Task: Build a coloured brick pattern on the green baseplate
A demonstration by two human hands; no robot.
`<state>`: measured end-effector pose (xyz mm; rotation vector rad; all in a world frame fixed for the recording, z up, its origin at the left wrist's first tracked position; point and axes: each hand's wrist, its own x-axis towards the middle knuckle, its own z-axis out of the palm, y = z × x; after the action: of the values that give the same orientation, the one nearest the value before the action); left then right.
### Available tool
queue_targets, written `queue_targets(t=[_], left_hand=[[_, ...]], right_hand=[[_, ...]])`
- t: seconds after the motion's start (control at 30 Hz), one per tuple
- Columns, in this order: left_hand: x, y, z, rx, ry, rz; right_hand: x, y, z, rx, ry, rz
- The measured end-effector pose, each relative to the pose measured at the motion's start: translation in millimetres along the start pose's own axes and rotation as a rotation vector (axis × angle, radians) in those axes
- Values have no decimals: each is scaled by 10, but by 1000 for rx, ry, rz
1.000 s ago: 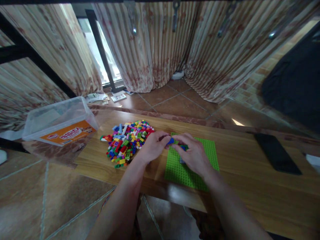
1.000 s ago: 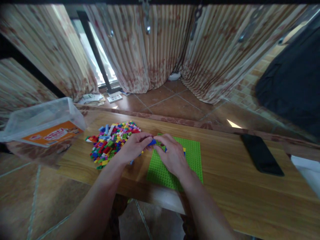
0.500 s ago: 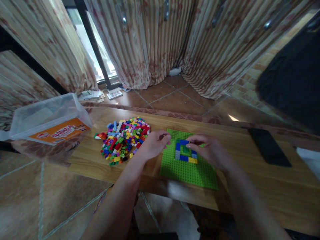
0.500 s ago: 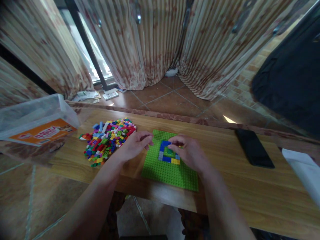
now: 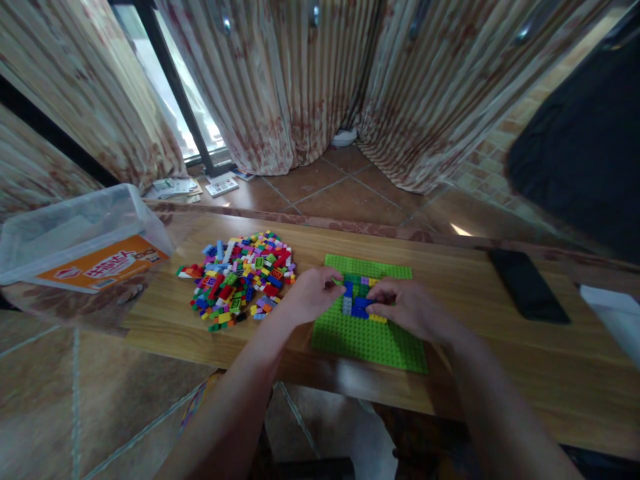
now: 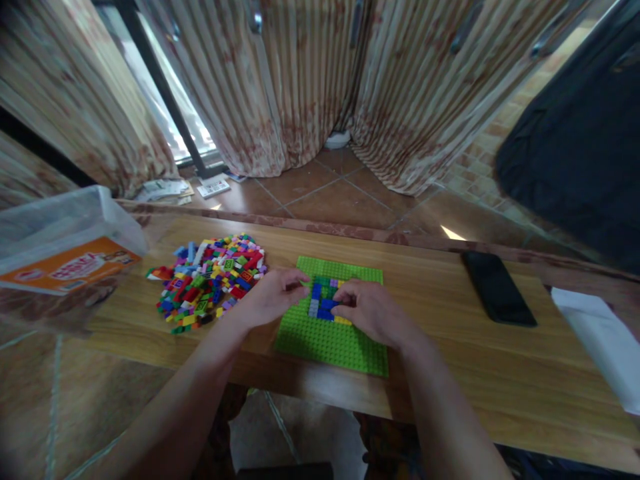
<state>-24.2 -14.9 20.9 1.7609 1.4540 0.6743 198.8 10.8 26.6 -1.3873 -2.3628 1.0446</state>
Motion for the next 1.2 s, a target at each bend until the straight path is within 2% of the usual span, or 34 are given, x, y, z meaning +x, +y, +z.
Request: queue_targets(t=[0.33,0.53,0.93,1.2], left_hand=[[11,54,105,73,-28,-59],[12,60,107,94,-39,-69],[0,113,137,130,-14,-121],[-8,218,231,367,33,-193]], right_hand=[[-1,-54,31,-26,13,6],[-7,10,6,31,-7,-1],[-27,59,-62,-77,61,-28],[-21,80,-98,-107,118,-44]])
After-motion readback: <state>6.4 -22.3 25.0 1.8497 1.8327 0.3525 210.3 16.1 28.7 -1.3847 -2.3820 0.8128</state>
